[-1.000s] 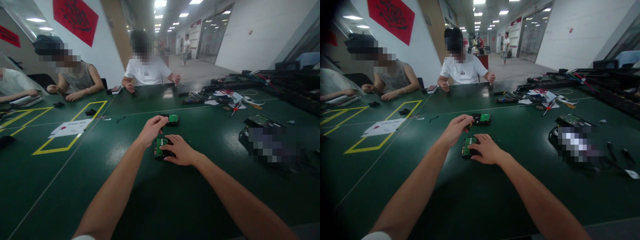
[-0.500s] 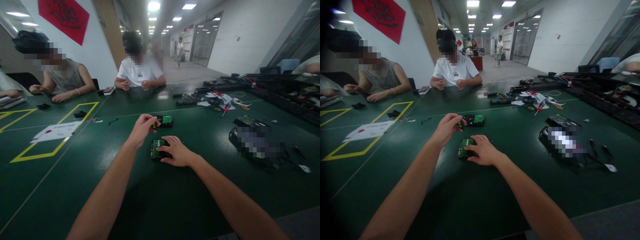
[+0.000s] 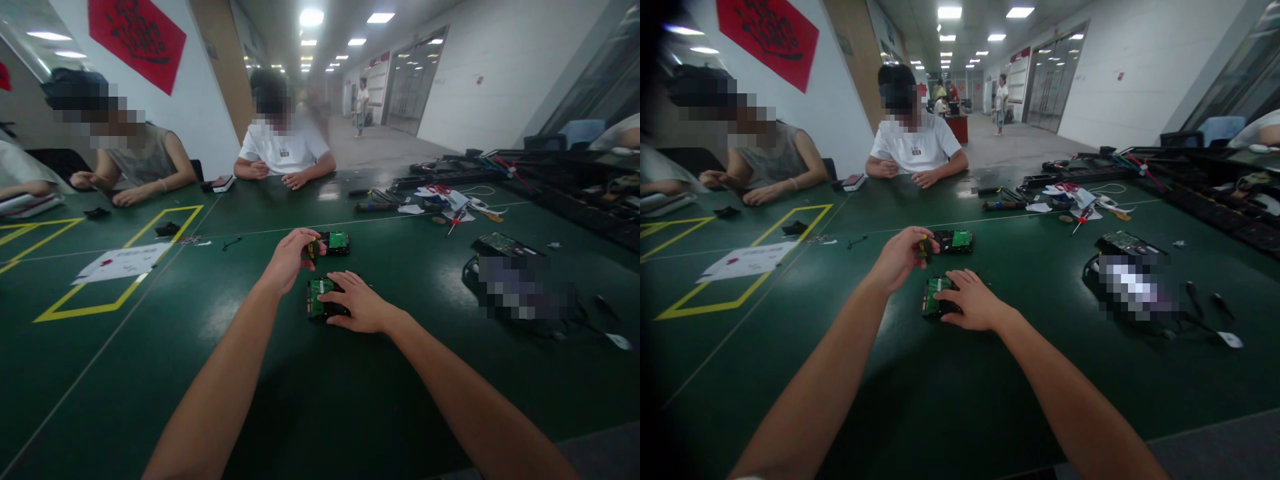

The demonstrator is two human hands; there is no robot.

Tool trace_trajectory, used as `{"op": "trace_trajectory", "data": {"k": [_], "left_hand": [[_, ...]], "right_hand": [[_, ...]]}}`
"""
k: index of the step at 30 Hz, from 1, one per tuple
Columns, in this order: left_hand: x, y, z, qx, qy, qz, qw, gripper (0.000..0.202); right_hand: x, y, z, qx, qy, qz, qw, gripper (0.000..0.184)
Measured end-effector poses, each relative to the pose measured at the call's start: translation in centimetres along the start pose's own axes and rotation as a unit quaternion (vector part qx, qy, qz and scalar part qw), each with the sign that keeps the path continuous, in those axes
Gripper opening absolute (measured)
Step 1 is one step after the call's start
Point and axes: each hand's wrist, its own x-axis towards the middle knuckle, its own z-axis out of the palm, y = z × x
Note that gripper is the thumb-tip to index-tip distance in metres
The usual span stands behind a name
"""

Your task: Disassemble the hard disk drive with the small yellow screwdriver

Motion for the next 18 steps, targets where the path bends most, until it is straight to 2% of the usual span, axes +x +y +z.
{"op": "trace_trajectory", "data": {"k": [4, 7, 11, 16, 18], "left_hand": [[0.08, -0.14, -0.08, -0.038, -0.029, -0.012, 0.999, 0.026], [0.21, -0.37, -0.21, -0.028, -0.009, -0.005, 1.000, 0.029], [0.18, -0.43, -0.24, 0.042, 0.023, 0.035, 0.998, 0.033], [0.07, -0.25, -0.16, 0.091, 0.008, 0.043, 0.995, 0.037], [-0.02, -0.12, -0.12, 0.120, 0.019, 0.059, 0.991, 0.037]], "right_hand": [[0.05, 0.04, 0.19, 0.003, 0.007, 0.002, 1.000, 0.057], [0.08, -0.02, 0.16, 0.005, 0.007, 0.000, 1.000, 0.057], [0.04, -0.18, 0.10, 0.004, 0.011, 0.004, 1.000, 0.058], [0.02, -0.17, 0.15, 0.006, 0.008, 0.007, 1.000, 0.057], [0.04, -0.13, 0.16, 0.006, 0.007, 0.006, 1.000, 0.056]]}}
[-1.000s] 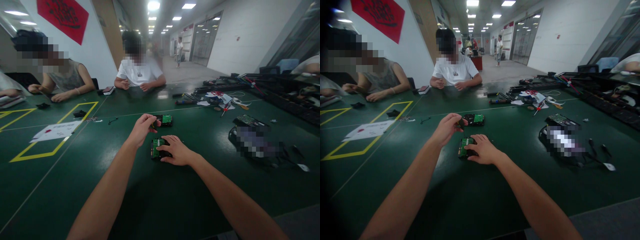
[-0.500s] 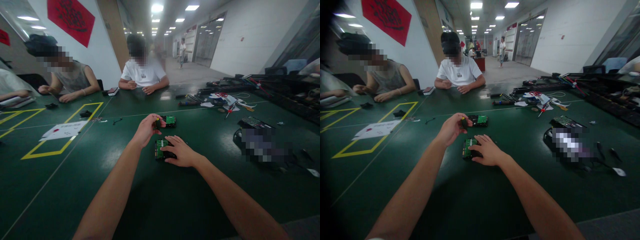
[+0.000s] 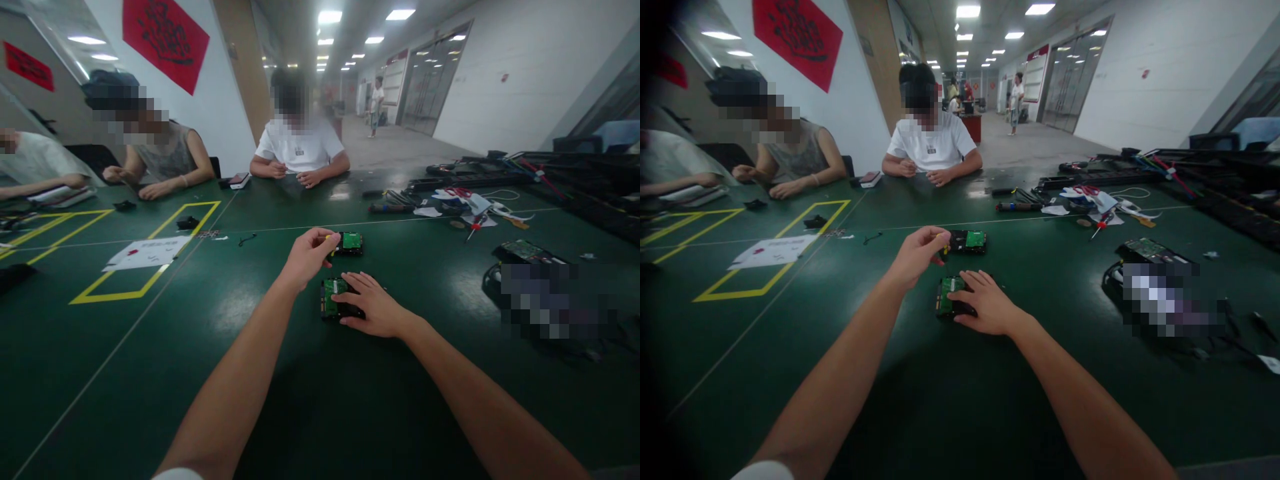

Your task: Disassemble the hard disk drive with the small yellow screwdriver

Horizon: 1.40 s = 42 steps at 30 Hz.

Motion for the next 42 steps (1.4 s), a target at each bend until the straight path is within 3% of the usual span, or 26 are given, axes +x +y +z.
{"op": "trace_trajectory", "data": {"k": [4, 7, 12, 15, 18, 28, 42], "left_hand": [[-0.3, 0.6, -0.1, 0.125, 0.040, 0.063, 0.989, 0.023], [-0.4, 1.1, -0.2, 0.150, 0.040, 0.094, 0.983, 0.016], [-0.3, 1.1, -0.3, 0.009, -0.008, 0.023, 1.000, 0.023], [-0.1, 0.7, -0.6, -0.127, -0.070, -0.012, 0.989, 0.022], [-0.1, 0.5, -0.7, -0.193, -0.089, -0.034, 0.976, 0.024], [0.2, 0.0, -0.7, -0.063, -0.015, 0.007, 0.998, 0.030], [0.0, 0.3, -0.4, -0.130, -0.039, -0.014, 0.991, 0.029]], "right_hand": [[0.0, 0.1, 0.0, 0.002, 0.002, -0.001, 1.000, 0.056], [0.1, 0.1, 0.1, 0.001, 0.002, -0.002, 1.000, 0.057], [0.1, 0.2, 0.2, 0.002, 0.002, -0.003, 1.000, 0.056], [0.1, 0.3, 0.3, 0.002, 0.004, -0.003, 1.000, 0.056], [0.1, 0.3, 0.3, 0.002, 0.004, -0.004, 1.000, 0.056], [0.2, 0.3, 0.2, 0.001, -0.001, -0.004, 1.000, 0.055], [0.2, 0.3, 0.4, -0.001, 0.006, -0.007, 1.000, 0.056]]}}
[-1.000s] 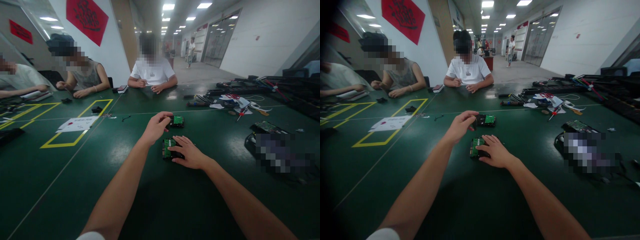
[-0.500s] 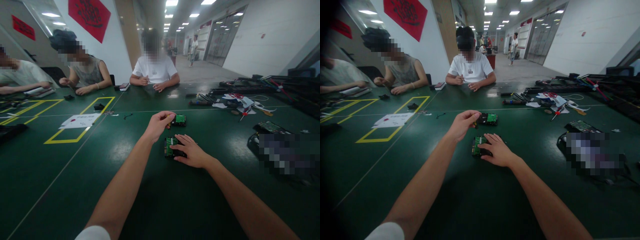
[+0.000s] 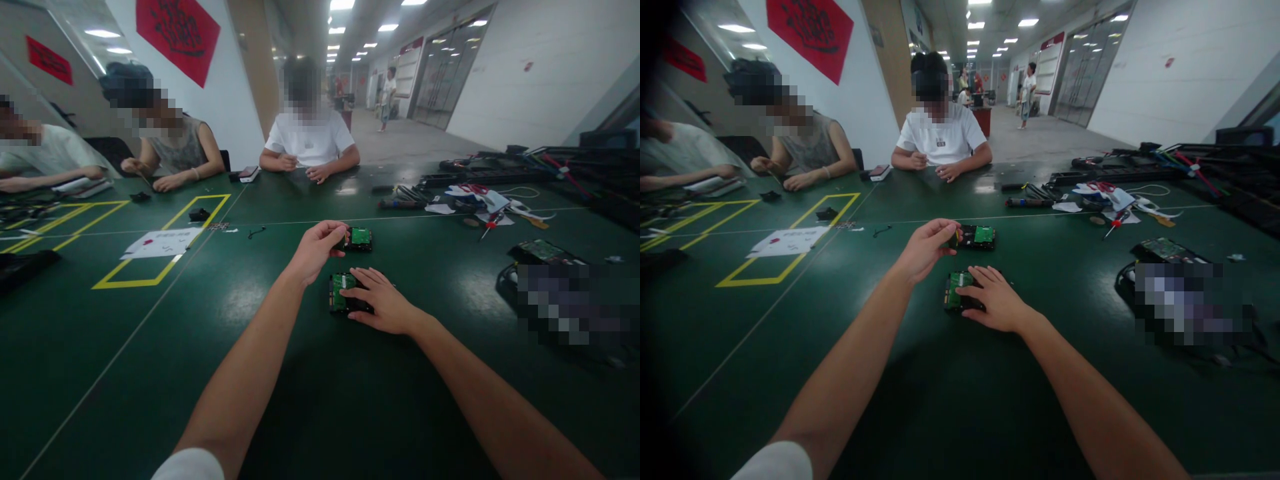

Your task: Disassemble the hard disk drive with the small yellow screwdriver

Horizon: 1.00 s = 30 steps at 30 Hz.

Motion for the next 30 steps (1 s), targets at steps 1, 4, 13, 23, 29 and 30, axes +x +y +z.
{"op": "trace_trajectory", "data": {"k": [1, 4, 13, 23, 29, 30], "left_hand": [[0.04, -0.06, -0.06, -0.001, 0.006, 0.002, 1.000, 0.030], [0.15, -0.25, -0.21, -0.007, 0.015, 0.001, 1.000, 0.031], [0.25, -0.49, -0.42, 0.011, 0.016, 0.001, 1.000, 0.033], [0.50, -0.29, -0.65, 0.115, 0.012, 0.060, 0.991, 0.025], [0.62, -0.27, -0.47, 0.170, -0.007, 0.092, 0.981, 0.027], [0.61, -0.28, -0.52, 0.181, -0.013, 0.100, 0.978, 0.027]], "right_hand": [[-0.01, 0.06, 0.07, -0.001, 0.002, -0.002, 1.000, 0.056], [-0.05, 0.21, 0.24, -0.003, 0.005, -0.007, 1.000, 0.056], [-0.13, 0.12, 0.17, -0.009, 0.001, 0.000, 1.000, 0.056], [-0.15, -0.04, 0.06, -0.012, 0.002, -0.004, 1.000, 0.055], [-0.23, 0.17, 0.34, -0.016, 0.007, -0.005, 1.000, 0.055], [-0.22, 0.16, 0.35, -0.016, 0.008, -0.005, 1.000, 0.054]]}}
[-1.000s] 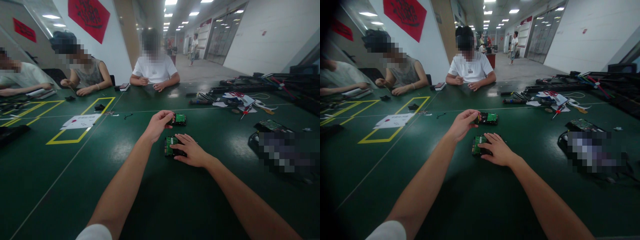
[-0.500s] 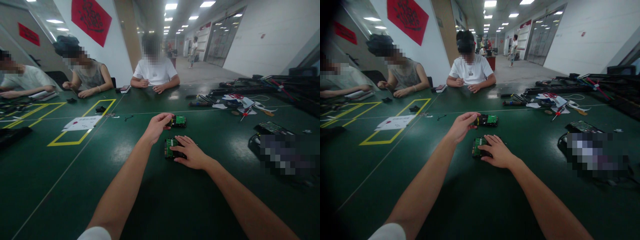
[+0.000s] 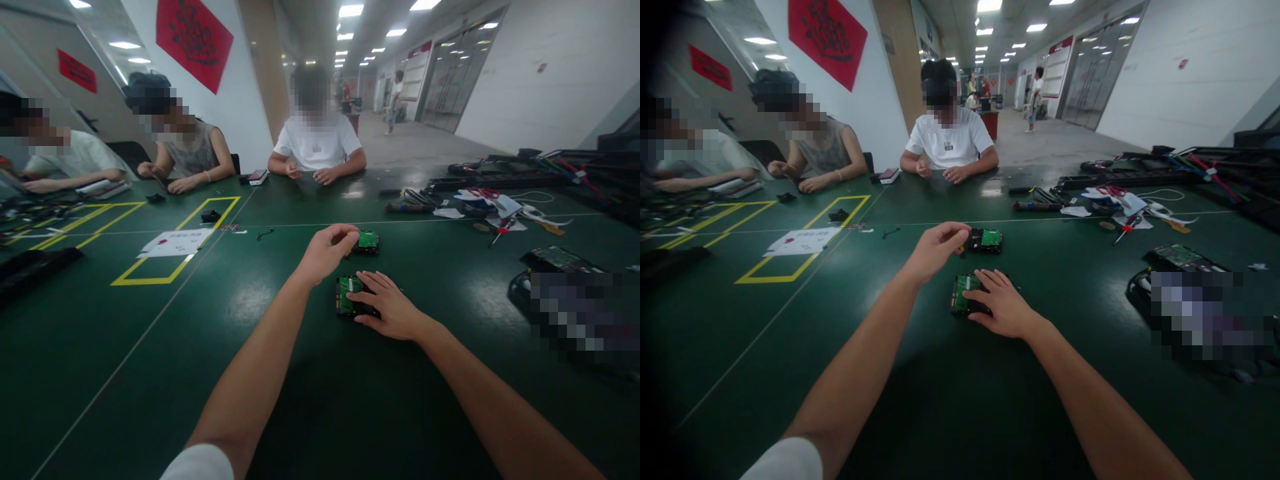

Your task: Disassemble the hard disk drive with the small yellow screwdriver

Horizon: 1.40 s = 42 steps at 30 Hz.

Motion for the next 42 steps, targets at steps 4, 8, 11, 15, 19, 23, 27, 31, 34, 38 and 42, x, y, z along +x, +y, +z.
{"op": "trace_trajectory", "data": {"k": [4, 8, 11, 15, 19, 23, 27, 31, 34, 38, 42], "left_hand": [[0.0, 0.0, -0.3, 0.079, 0.010, 0.043, 0.996, 0.022], [-0.1, 0.0, -0.4, 0.064, 0.001, 0.032, 0.997, 0.022], [-0.1, -0.1, -0.2, 0.011, 0.000, -0.002, 1.000, 0.025], [0.0, -0.3, -0.1, -0.050, 0.023, -0.041, 0.998, 0.026], [0.1, -0.4, -0.3, -0.111, 0.010, -0.065, 0.992, 0.024], [0.0, 0.1, -0.5, -0.170, -0.012, -0.081, 0.982, 0.024], [-0.2, 0.5, -0.2, -0.162, -0.038, -0.078, 0.983, 0.031], [-0.3, 0.4, 0.1, -0.106, -0.032, -0.069, 0.992, 0.032], [-0.3, 0.4, 0.1, -0.086, -0.009, -0.076, 0.993, 0.030], [-0.4, 0.8, 0.0, -0.093, -0.020, -0.099, 0.991, 0.029], [-0.5, 0.9, 0.3, -0.163, 0.005, -0.131, 0.978, 0.026]], "right_hand": [[0.1, 0.0, 0.0, 0.000, 0.000, -0.006, 1.000, 0.054], [0.1, 0.1, 0.1, 0.007, 0.005, -0.007, 1.000, 0.053], [0.2, 0.1, 0.1, 0.007, 0.004, -0.002, 1.000, 0.052], [0.4, -0.2, -0.1, 0.000, -0.003, 0.003, 1.000, 0.053], [0.4, -0.2, -0.2, 0.002, -0.004, 0.005, 1.000, 0.053], [0.3, -0.2, 0.0, 0.005, 0.005, 0.001, 1.000, 0.054], [0.3, -0.2, 0.0, 0.011, 0.011, 0.006, 1.000, 0.053], [0.3, -0.2, 0.0, 0.013, 0.008, 0.007, 1.000, 0.053], [0.3, -0.2, 0.1, 0.013, 0.010, 0.006, 1.000, 0.053], [0.3, -0.2, 0.0, 0.008, 0.006, 0.007, 1.000, 0.053], [0.4, -0.2, 0.0, 0.008, 0.005, 0.008, 1.000, 0.054]]}}
